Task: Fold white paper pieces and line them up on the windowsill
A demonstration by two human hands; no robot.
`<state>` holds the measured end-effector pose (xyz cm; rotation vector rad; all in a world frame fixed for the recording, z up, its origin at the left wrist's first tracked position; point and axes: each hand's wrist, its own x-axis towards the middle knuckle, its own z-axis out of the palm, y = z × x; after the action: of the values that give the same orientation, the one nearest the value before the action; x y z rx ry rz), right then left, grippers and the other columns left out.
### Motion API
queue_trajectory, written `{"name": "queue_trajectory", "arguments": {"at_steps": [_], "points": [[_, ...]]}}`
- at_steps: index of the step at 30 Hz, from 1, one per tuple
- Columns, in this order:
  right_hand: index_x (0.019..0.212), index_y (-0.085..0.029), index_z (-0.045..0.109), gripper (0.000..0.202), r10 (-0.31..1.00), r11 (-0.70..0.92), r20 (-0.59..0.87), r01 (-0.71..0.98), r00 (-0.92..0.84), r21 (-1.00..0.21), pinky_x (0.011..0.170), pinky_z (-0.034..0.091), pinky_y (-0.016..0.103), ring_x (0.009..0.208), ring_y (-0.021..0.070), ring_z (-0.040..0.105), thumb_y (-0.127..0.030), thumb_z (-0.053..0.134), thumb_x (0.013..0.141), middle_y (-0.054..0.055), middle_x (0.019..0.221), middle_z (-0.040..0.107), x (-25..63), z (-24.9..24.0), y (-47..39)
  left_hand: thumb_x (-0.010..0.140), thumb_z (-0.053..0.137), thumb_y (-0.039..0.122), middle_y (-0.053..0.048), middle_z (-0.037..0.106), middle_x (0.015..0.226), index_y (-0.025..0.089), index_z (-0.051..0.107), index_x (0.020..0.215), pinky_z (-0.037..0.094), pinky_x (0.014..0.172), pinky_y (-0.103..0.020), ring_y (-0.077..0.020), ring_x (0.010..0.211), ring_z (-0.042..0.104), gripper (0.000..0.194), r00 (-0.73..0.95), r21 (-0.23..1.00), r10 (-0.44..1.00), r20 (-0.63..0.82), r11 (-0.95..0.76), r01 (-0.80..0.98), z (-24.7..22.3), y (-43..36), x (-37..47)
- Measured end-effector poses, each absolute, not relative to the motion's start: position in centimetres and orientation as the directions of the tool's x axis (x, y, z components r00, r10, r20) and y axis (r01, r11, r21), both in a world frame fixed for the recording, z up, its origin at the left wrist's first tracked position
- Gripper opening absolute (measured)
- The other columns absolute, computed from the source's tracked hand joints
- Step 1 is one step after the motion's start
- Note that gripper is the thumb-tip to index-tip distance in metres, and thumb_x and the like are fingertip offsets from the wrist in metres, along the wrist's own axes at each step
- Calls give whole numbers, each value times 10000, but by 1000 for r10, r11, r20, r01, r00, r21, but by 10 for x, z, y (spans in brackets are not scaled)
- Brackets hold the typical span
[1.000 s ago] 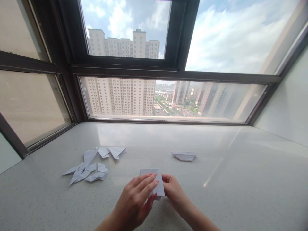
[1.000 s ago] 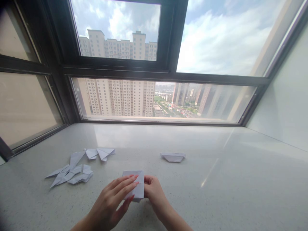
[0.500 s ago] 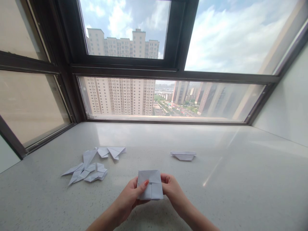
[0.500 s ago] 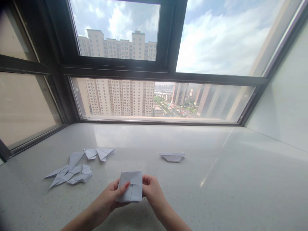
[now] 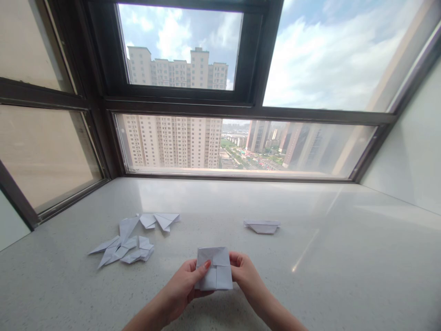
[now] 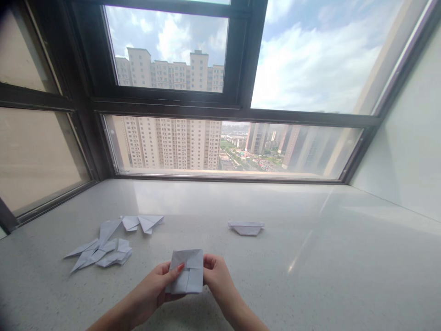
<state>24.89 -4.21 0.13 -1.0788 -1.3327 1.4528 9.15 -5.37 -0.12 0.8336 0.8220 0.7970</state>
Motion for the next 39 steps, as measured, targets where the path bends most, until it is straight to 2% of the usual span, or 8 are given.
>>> {"name": "queue_trajectory", "arguments": {"at_steps": [7, 13, 18, 20, 28, 33, 39], "points": [[731, -138, 669, 276, 968, -14, 1, -58, -250, -998, 539, 396, 252, 518, 137, 533, -378, 647, 595, 3, 563, 626, 252, -4, -40, 707, 595, 417, -48, 644, 810, 144, 597, 942, 436, 751, -320, -159, 773, 573, 360, 498, 867, 826, -266, 431, -252, -2, -51, 90], [722, -135, 627, 285, 969, 17, 31, -57, -246, -998, 508, 388, 244, 464, 110, 490, -405, 628, 630, -24, 514, 563, 251, -3, -41, 694, 598, 439, -58, 647, 845, 140, 610, 914, 440, 767, -342, -191, 836, 578, 371, 502, 882, 826, -257, 413, -228, 3, -51, 89], [952, -167, 514, 442, 995, 98, 98, -32, 1, -995, 409, 362, 208, 448, 100, 449, -531, 514, 701, -62, 532, 450, 255, -8, -37, 693, 606, 433, -84, 640, 884, 122, 597, 940, 441, 802, -356, -185, 832, 583, 397, 440, 870, 863, -247, 397, -290, 2, -48, 85], [995, -166, 470, 470, 991, 130, 131, 11, 36, -991, 377, 335, 196, 418, 90, 408, -553, 464, 729, -68, 524, 430, 257, -8, -35, 692, 610, 431, -80, 641, 868, 118, 599, 926, 446, 797, -352, -171, 795, 587, 391, 398, 874, 882, -253, 384, -296, 1, -47, 85], [1094, -177, 393, 482, 972, 224, 208, 163, -111, -961, 430, 306, 199, 461, 93, 371, -473, 523, 737, -89, 518, 380, 256, -11, -40, 694, 617, 408, -67, 642, 816, 112, 603, 939, 453, 756, -332, -159, 768, 566, 384, 417, 885, 876, -245, 377, -273, 3, -49, 89], [1110, -189, 382, 446, 967, 238, 217, 172, -131, -956, 441, 285, 199, 468, 93, 349, -426, 516, 757, -92, 515, 361, 255, -10, -44, 690, 615, 414, -54, 638, 791, 117, 611, 929, 450, 748, -329, -159, 758, 559, 381, 425, 872, 868, -258, 398, -285, 4, -50, 90], [1155, -192, 321, 478, 971, 225, 214, 108, -106, -968, 435, 281, 196, 454, 88, 332, -380, 522, 764, -102, 506, 360, 255, -8, -46, 707, 551, 498, -61, 634, 803, 115, 611, 919, 442, 756, -348, -170, 756, 559, 442, 419, 856, 875, -242, 396, -333, 6, -52, 92]]}}
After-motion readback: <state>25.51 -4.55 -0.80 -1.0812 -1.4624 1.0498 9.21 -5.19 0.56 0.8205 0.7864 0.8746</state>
